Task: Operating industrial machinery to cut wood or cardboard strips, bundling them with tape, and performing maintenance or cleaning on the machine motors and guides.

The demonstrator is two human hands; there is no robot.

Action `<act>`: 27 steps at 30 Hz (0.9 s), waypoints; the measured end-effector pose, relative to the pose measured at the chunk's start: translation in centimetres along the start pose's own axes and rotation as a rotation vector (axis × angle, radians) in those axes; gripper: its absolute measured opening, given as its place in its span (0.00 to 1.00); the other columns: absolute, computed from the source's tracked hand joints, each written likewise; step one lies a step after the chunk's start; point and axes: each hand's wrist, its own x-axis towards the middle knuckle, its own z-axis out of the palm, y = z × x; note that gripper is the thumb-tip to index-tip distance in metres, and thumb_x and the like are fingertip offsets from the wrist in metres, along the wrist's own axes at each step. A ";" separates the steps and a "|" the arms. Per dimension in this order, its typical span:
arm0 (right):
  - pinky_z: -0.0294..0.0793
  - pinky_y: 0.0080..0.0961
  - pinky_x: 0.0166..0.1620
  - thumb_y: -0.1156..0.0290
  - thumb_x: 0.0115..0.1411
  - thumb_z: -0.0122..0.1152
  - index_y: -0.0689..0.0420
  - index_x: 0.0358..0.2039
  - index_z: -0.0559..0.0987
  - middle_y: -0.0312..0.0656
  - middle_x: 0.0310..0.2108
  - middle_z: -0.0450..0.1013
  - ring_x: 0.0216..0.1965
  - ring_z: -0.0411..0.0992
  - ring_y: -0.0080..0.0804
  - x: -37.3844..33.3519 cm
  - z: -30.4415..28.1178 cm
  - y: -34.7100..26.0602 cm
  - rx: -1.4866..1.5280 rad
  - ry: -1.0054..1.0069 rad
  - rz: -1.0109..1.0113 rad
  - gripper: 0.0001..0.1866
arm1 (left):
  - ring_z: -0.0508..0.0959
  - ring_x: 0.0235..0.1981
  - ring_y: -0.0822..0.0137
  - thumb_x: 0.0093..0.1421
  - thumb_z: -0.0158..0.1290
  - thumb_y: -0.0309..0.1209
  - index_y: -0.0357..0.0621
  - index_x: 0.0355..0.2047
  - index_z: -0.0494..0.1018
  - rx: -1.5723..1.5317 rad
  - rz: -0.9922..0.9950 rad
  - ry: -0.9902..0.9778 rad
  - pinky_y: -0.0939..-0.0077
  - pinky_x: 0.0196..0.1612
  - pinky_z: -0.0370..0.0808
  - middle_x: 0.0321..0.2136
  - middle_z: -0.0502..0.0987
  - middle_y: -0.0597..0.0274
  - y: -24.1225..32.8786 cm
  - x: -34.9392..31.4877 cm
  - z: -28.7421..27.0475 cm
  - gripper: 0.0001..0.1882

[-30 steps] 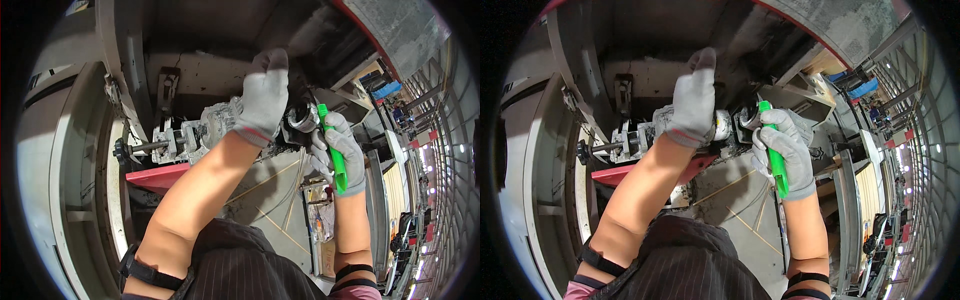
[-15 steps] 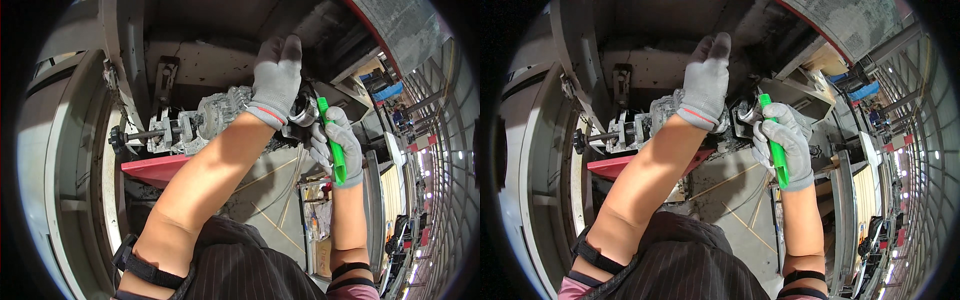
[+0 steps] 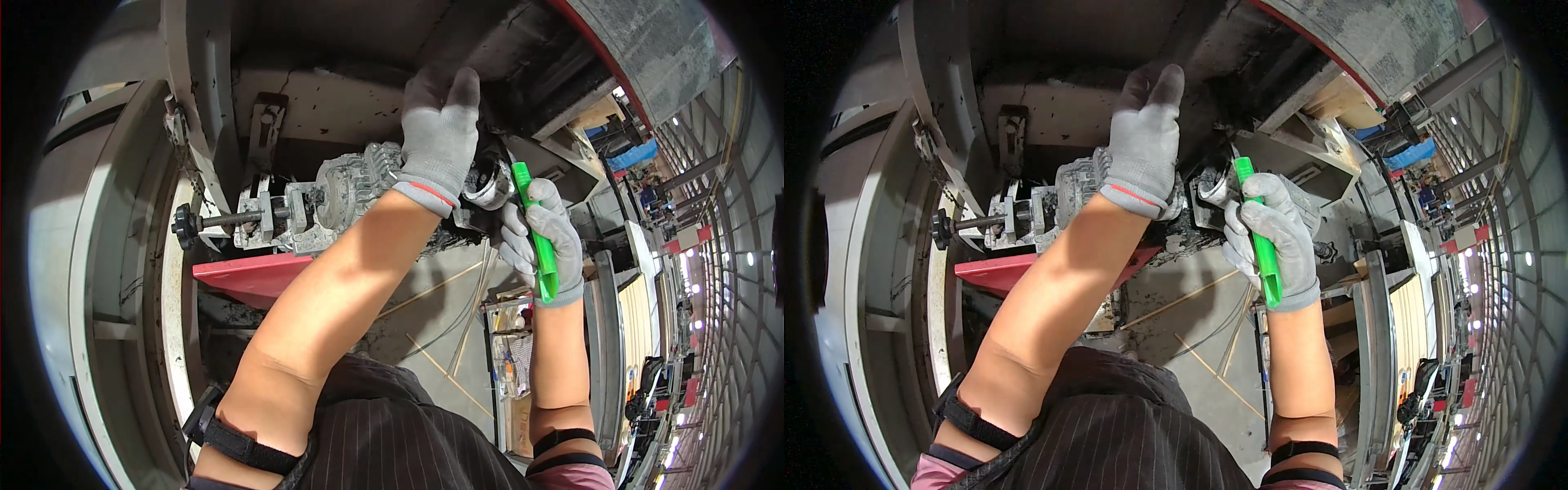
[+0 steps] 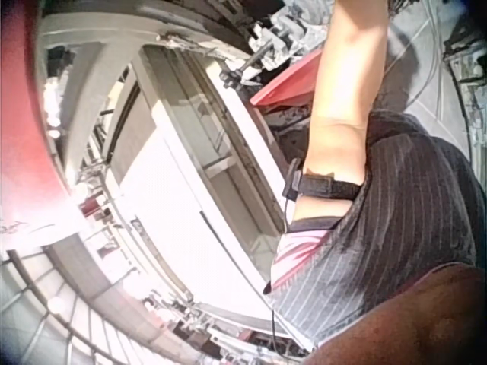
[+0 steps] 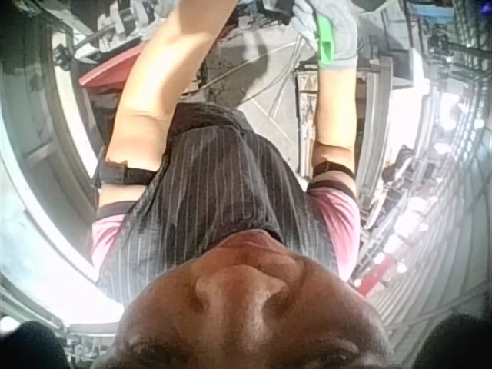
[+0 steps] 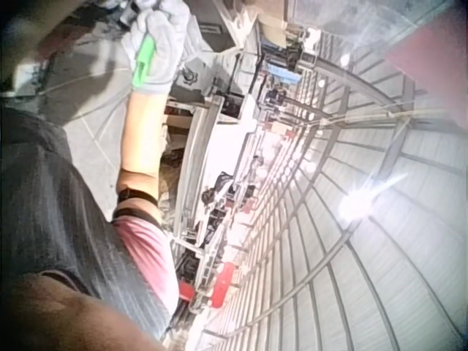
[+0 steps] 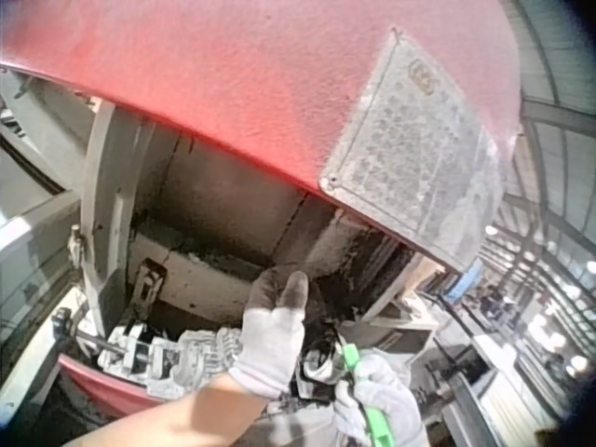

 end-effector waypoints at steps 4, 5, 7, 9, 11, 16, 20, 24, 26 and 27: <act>0.59 0.16 0.13 0.76 0.55 0.50 0.50 0.39 0.69 0.42 0.21 0.62 0.14 0.58 0.23 -0.4 -0.2 -0.3 -0.015 0.060 -0.001 0.11 | 0.67 0.23 0.76 0.56 0.51 0.31 0.36 0.33 0.70 -0.021 -0.045 -0.042 0.79 0.29 0.66 0.23 0.71 0.65 0.2 -0.2 0.1 0.09; 0.59 0.16 0.13 0.76 0.55 0.50 0.50 0.39 0.69 0.42 0.21 0.62 0.14 0.58 0.23 -0.4 -0.2 -0.3 -0.016 0.057 0.002 0.11 | 0.66 0.22 0.77 0.56 0.51 0.31 0.37 0.32 0.70 -0.038 -0.029 -0.028 0.79 0.27 0.66 0.22 0.70 0.66 0.5 -0.2 0.2 0.09; 0.59 0.16 0.13 0.76 0.55 0.50 0.50 0.39 0.69 0.42 0.22 0.62 0.13 0.58 0.23 -0.3 -0.3 -0.4 -0.019 0.044 0.004 0.11 | 0.65 0.20 0.78 0.56 0.51 0.31 0.37 0.32 0.69 -0.057 -0.013 -0.015 0.80 0.26 0.65 0.21 0.69 0.67 0.6 -0.2 0.3 0.09; 0.59 0.16 0.13 0.76 0.55 0.51 0.50 0.39 0.69 0.42 0.22 0.62 0.13 0.58 0.23 -0.5 -0.4 -0.6 -0.009 0.042 0.007 0.11 | 0.65 0.21 0.78 0.56 0.51 0.31 0.37 0.32 0.69 -0.047 -0.068 -0.019 0.81 0.26 0.65 0.21 0.69 0.67 0.6 -0.3 0.4 0.09; 0.59 0.16 0.14 0.76 0.55 0.51 0.50 0.39 0.69 0.42 0.22 0.62 0.13 0.58 0.23 -0.4 -0.6 -0.3 0.006 0.033 0.018 0.11 | 0.65 0.21 0.78 0.56 0.51 0.31 0.37 0.31 0.69 -0.055 -0.057 -0.020 0.81 0.26 0.65 0.21 0.69 0.67 0.2 -0.2 0.0 0.09; 0.59 0.16 0.14 0.76 0.55 0.51 0.50 0.39 0.69 0.43 0.22 0.62 0.13 0.57 0.23 -0.4 -0.8 -0.2 -0.002 0.013 0.009 0.11 | 0.65 0.21 0.78 0.56 0.51 0.31 0.37 0.31 0.69 -0.078 -0.031 -0.013 0.80 0.26 0.65 0.21 0.69 0.67 -0.1 -0.4 0.1 0.09; 0.59 0.16 0.14 0.76 0.55 0.51 0.50 0.39 0.68 0.43 0.22 0.62 0.13 0.57 0.23 -0.5 -0.6 -0.2 -0.011 0.011 0.007 0.11 | 0.65 0.20 0.77 0.56 0.51 0.32 0.36 0.31 0.69 0.048 -0.065 -0.031 0.80 0.26 0.65 0.21 0.69 0.67 -0.3 -0.5 -0.3 0.10; 0.60 0.16 0.14 0.76 0.55 0.50 0.50 0.38 0.69 0.42 0.22 0.62 0.13 0.58 0.22 -0.6 -0.8 0.1 -0.013 0.024 0.001 0.11 | 0.65 0.21 0.77 0.56 0.51 0.32 0.36 0.32 0.69 0.050 -0.132 -0.029 0.80 0.27 0.66 0.22 0.70 0.67 0.3 -1.1 -0.4 0.10; 0.60 0.16 0.14 0.77 0.55 0.50 0.50 0.38 0.69 0.42 0.22 0.63 0.13 0.58 0.22 -0.6 -0.7 0.3 -0.017 0.024 0.008 0.10 | 0.66 0.21 0.77 0.56 0.51 0.32 0.36 0.32 0.69 0.046 -0.110 -0.006 0.80 0.27 0.66 0.22 0.70 0.66 0.2 -1.2 -0.4 0.10; 0.60 0.16 0.14 0.77 0.55 0.50 0.50 0.38 0.69 0.42 0.22 0.63 0.13 0.58 0.22 -0.7 -0.6 0.4 -0.009 0.020 0.015 0.10 | 0.66 0.22 0.78 0.56 0.51 0.31 0.36 0.33 0.69 0.042 -0.091 0.014 0.80 0.27 0.66 0.22 0.70 0.66 0.1 -1.2 -0.5 0.10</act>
